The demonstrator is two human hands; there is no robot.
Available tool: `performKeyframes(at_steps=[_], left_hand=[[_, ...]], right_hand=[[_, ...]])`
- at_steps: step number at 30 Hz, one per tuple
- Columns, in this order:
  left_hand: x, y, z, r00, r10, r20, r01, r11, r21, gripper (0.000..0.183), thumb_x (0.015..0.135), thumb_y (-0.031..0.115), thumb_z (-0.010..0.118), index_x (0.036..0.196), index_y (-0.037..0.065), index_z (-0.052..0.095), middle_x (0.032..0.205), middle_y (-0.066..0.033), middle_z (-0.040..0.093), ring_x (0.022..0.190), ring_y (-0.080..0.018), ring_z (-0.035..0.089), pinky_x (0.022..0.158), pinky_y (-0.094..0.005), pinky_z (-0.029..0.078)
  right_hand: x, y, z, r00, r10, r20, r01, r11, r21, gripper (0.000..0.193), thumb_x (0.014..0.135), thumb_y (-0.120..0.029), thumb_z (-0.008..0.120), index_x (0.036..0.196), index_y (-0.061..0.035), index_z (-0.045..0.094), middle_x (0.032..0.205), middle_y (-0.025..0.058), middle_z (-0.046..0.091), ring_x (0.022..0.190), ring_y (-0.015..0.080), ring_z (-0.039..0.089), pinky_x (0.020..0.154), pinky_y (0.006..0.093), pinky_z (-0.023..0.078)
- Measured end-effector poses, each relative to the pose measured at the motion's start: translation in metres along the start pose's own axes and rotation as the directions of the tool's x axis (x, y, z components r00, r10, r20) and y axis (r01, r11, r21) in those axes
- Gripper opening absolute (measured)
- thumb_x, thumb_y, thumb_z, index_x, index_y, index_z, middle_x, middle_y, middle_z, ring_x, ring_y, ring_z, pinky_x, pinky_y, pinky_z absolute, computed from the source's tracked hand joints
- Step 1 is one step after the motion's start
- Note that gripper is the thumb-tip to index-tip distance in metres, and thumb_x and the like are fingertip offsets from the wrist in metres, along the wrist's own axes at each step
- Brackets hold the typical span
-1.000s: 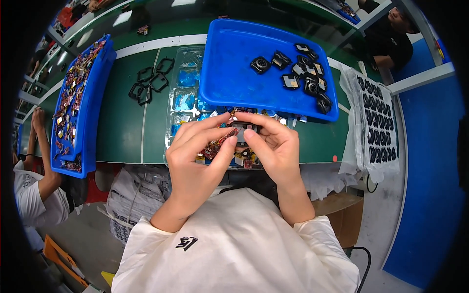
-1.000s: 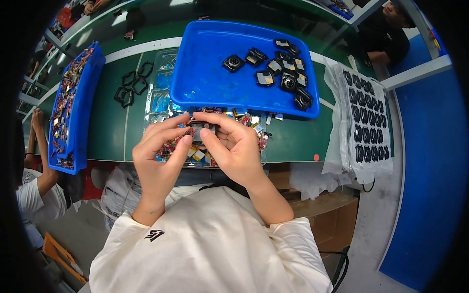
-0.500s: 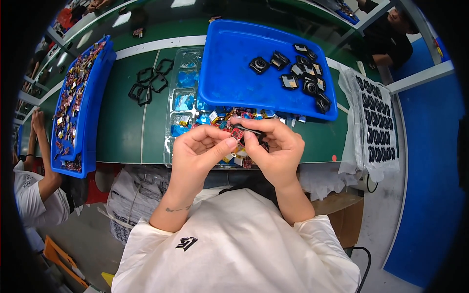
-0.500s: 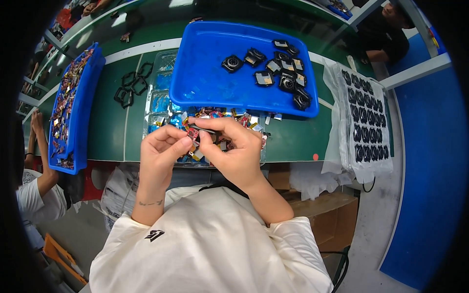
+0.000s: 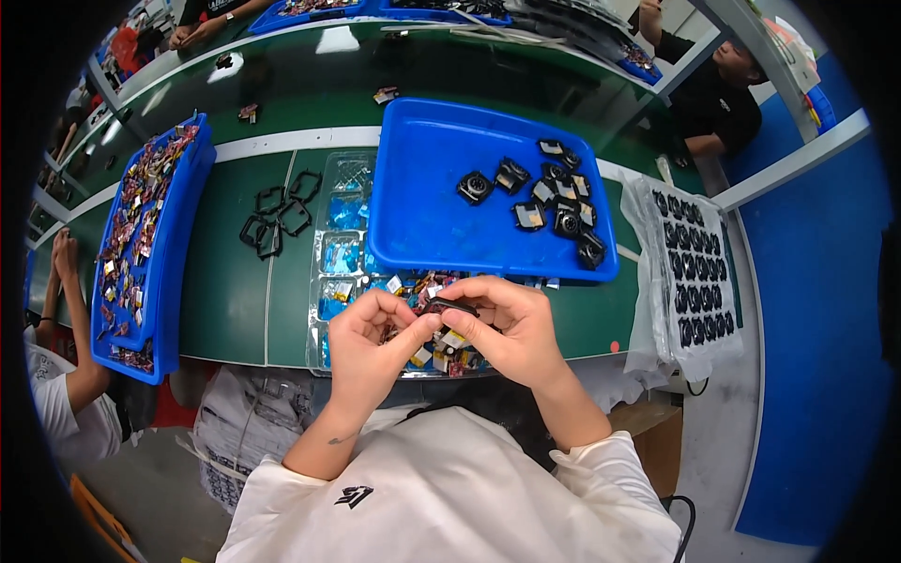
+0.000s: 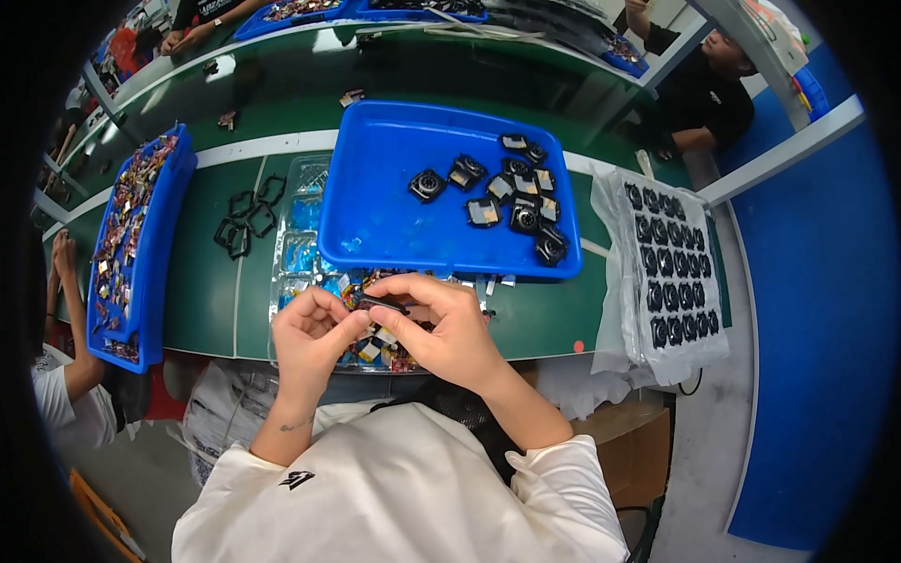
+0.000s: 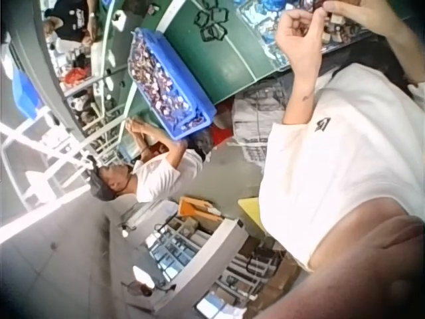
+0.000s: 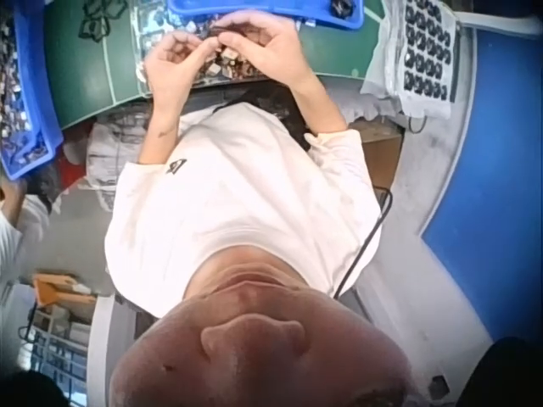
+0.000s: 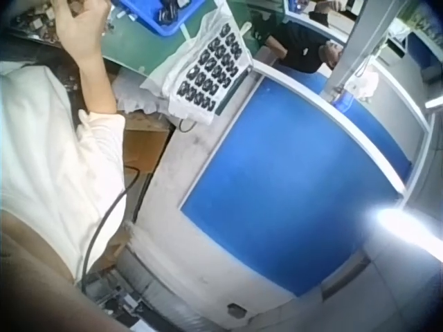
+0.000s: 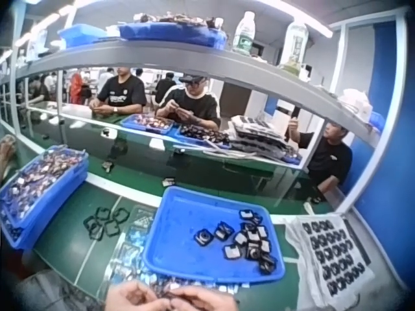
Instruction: Assembling small electronic camera modules at a factory production line workstation.
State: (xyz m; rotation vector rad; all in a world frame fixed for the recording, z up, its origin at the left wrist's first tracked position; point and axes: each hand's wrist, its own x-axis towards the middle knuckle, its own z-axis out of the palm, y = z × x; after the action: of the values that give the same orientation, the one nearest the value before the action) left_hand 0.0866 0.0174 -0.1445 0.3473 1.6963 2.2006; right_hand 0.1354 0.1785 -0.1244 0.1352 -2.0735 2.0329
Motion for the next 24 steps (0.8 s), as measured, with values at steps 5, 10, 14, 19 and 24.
performKeyframes(at_steps=[5,10,14,19,24], left_hand=[[0.005,0.009,-0.008,0.997,0.041,0.065,-0.039,0.999,-0.034,0.012,0.077,0.001,0.071,0.081,-0.001,0.06,0.078,-0.0028,0.062,0.069,-0.0049,0.056,0.062,-0.0182,0.044],[0.007,0.014,-0.026,0.992,0.125,-0.021,-0.122,0.986,0.117,0.016,0.08,0.005,0.069,0.069,0.001,0.058,0.066,-0.0026,0.06,0.06,-0.0039,0.054,0.054,-0.017,0.04],[0.006,0.016,-0.037,0.988,0.144,-0.053,-0.13,0.968,0.215,0.031,0.082,0.008,0.068,0.056,0.002,0.052,0.053,-0.001,0.054,0.049,-0.0029,0.05,0.043,-0.0167,0.034],[0.012,0.02,-0.054,0.968,0.2,-0.15,-0.095,0.85,0.519,0.023,0.081,0.012,0.069,0.064,-0.001,0.058,0.055,-0.0029,0.055,0.05,-0.005,0.045,0.045,-0.0217,0.033],[0.013,0.025,-0.057,0.929,0.369,0.009,-0.218,0.528,0.821,0.008,0.075,0.009,0.07,0.077,0.002,0.067,0.067,-0.0051,0.06,0.064,-0.0181,0.05,0.057,-0.0292,0.04]], right_hand=[[0.047,-0.009,-0.036,0.997,-0.067,0.036,0.074,0.959,-0.274,0.01,0.081,0.001,0.062,0.09,0.0038,0.063,0.086,0.0107,0.062,0.079,0.0158,0.062,0.068,0.0272,0.052],[0.162,0.008,-0.136,0.963,-0.145,-0.227,0.069,0.947,-0.313,0.012,0.08,-0.002,0.062,0.091,0.0023,0.064,0.082,0.0107,0.067,0.076,0.0164,0.065,0.07,0.0262,0.051],[0.234,0.075,-0.244,0.722,-0.182,-0.668,-0.336,0.751,-0.568,0.027,0.071,-0.017,0.072,0.093,-0.0015,0.067,0.089,0.012,0.068,0.083,0.0209,0.065,0.075,0.03,0.05],[0.248,0.096,-0.264,0.594,0.057,-0.802,-0.705,0.516,-0.486,0.022,0.067,-0.025,0.072,0.086,-0.0135,0.072,0.097,0.0139,0.068,0.095,0.0298,0.063,0.084,0.0368,0.048],[0.241,0.091,-0.25,0.69,0.052,-0.722,-0.677,0.402,-0.617,0.029,0.07,-0.027,0.069,0.093,-0.0085,0.071,0.099,0.0146,0.067,0.096,0.0299,0.063,0.086,0.0365,0.047]])
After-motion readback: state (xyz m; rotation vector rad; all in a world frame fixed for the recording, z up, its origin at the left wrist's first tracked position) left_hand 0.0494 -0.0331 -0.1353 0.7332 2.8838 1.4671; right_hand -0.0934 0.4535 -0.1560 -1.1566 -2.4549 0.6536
